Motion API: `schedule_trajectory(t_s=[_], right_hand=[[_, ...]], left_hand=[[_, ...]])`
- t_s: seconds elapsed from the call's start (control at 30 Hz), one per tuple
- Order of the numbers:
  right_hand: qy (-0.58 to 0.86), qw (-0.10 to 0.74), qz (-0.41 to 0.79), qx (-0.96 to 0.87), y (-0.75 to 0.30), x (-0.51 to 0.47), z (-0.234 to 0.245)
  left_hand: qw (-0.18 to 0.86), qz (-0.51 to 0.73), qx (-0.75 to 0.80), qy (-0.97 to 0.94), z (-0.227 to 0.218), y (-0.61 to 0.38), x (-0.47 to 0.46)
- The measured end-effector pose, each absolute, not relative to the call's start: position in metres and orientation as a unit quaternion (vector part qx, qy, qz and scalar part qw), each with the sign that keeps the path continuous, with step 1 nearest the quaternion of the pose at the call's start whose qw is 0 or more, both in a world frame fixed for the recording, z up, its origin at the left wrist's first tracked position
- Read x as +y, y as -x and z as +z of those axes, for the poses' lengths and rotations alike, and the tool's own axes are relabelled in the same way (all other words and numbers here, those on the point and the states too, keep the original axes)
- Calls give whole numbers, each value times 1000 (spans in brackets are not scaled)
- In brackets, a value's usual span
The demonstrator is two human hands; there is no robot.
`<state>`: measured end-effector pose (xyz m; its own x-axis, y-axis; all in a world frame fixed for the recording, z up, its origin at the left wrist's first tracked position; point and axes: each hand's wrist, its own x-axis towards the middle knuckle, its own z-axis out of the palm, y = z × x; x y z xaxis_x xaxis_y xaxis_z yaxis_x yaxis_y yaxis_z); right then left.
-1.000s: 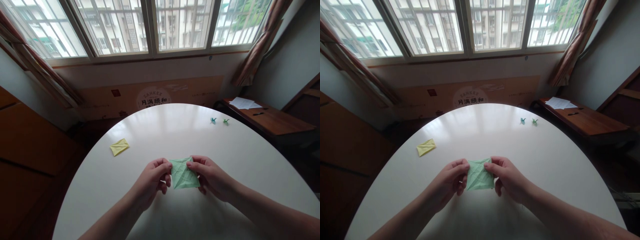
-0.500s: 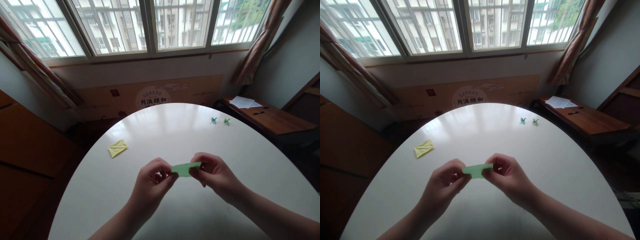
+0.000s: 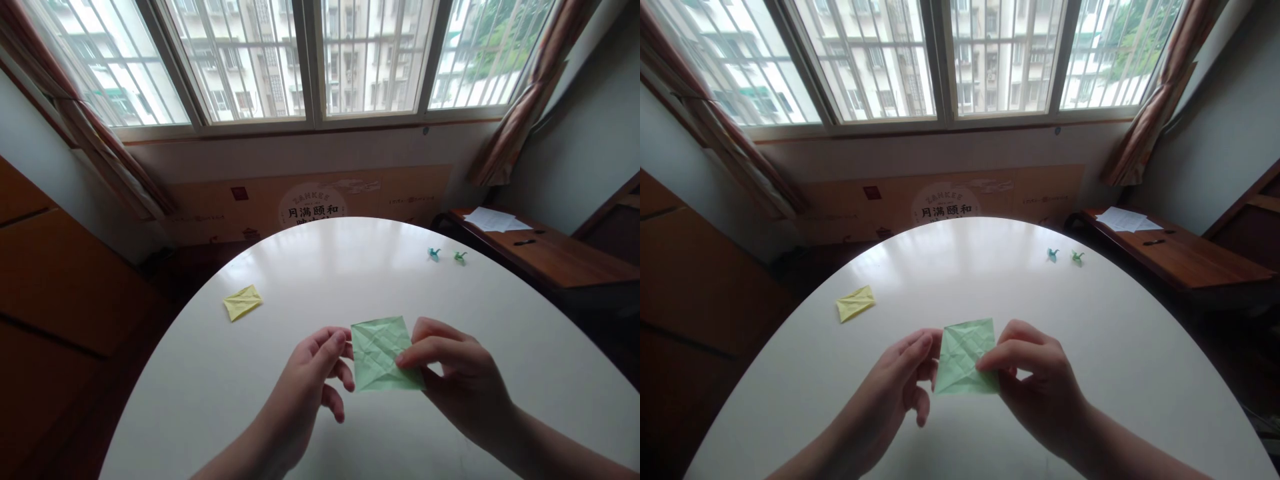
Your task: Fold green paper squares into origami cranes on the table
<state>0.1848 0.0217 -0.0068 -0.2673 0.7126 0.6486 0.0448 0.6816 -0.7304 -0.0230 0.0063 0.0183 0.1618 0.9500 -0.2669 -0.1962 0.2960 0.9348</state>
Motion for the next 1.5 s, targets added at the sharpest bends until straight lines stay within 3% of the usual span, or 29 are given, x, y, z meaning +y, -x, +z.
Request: schedule_trajectory(t_s=[0.1, 0.33, 0.43, 0.53, 0.63, 1.33, 1.5], right_hand=[[260, 545, 280, -746, -185, 21, -7], [326, 544, 316, -705, -180, 17, -5], [388, 548, 435, -600, -178, 20, -7], [387, 468, 602, -518, -176, 24, -9], [368, 414, 669, -495, -173, 27, -7], [409, 403, 709, -409, -172, 26, -8], [392, 410, 730, -381, -173, 29, -7]], left_hand=[[687, 404, 452, -400, 23, 22, 6], [658, 434, 479, -386, 26, 27, 6], [652, 431, 490, -386, 23, 28, 7], [643, 426, 502, -391, 20, 27, 9], [629, 432, 508, -399, 18, 27, 10], [572, 420, 516, -480, 13, 28, 15], [388, 452, 484, -642, 14, 34, 8]])
